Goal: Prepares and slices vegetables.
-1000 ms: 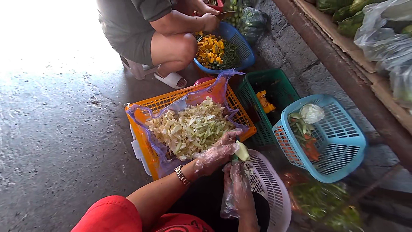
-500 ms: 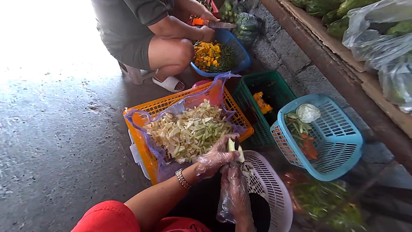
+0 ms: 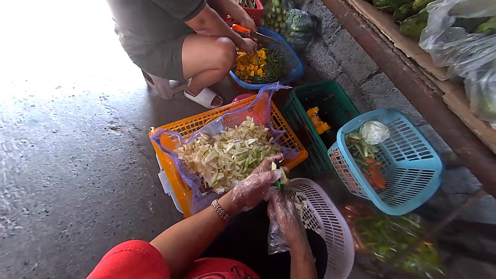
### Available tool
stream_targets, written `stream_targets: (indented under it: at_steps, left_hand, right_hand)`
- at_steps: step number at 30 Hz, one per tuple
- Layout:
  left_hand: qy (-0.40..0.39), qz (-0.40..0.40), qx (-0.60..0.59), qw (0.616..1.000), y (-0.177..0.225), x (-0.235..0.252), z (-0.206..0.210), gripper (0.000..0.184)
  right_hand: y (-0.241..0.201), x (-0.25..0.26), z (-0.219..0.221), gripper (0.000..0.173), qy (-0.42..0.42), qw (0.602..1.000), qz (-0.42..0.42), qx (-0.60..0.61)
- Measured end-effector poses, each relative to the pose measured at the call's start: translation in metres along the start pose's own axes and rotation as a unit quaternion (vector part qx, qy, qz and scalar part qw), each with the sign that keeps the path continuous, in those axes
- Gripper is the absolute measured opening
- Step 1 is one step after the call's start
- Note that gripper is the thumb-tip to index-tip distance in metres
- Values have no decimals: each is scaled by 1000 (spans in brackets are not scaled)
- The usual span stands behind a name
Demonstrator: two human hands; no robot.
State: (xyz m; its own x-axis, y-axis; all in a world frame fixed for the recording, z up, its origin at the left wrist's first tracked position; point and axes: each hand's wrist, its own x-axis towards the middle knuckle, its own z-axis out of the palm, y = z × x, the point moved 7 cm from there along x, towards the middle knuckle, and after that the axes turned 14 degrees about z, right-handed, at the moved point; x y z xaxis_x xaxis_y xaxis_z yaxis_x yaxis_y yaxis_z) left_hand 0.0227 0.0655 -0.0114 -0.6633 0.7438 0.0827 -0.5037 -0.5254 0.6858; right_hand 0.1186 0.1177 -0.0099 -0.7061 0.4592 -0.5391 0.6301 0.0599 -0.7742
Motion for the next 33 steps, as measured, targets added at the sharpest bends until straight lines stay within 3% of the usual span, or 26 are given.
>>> stream_targets:
  at_steps: [5,13,15,17,22,27,31,33]
  left_hand:
    - [54,5,113,992,1,-2,-2,82]
    - [168,32,64,983,6,5,-26,55]
    - [189,20,40,981,8,6,-31,38]
    - [204,17,24,979,7,5,-35,45]
    - [113,59,114,985,0,-3,-6,45]
    - [74,79,191,976,14,-8,9,36]
    - [-38,96,235,967,30,-8,2,20]
    - [-73,68,272,957,37,-10,3,20]
  right_hand:
    - [3,5,7,36,12,1000,9,-16]
    - [19,-15,12,39,-45,999,18,10]
    - [28,-22,6,39,-24,999,-21,43]
    - [26,-30,-6,40,52,989,-90,109]
    - [-16,-20,-27,39,196,965,-154,82]
    - [-27,-4,-32,30,201,960,-157,116]
    - [-32,1,-37,21,151,959,-182,156]
    - [-37,3,-33,19,134,961,-182,158]
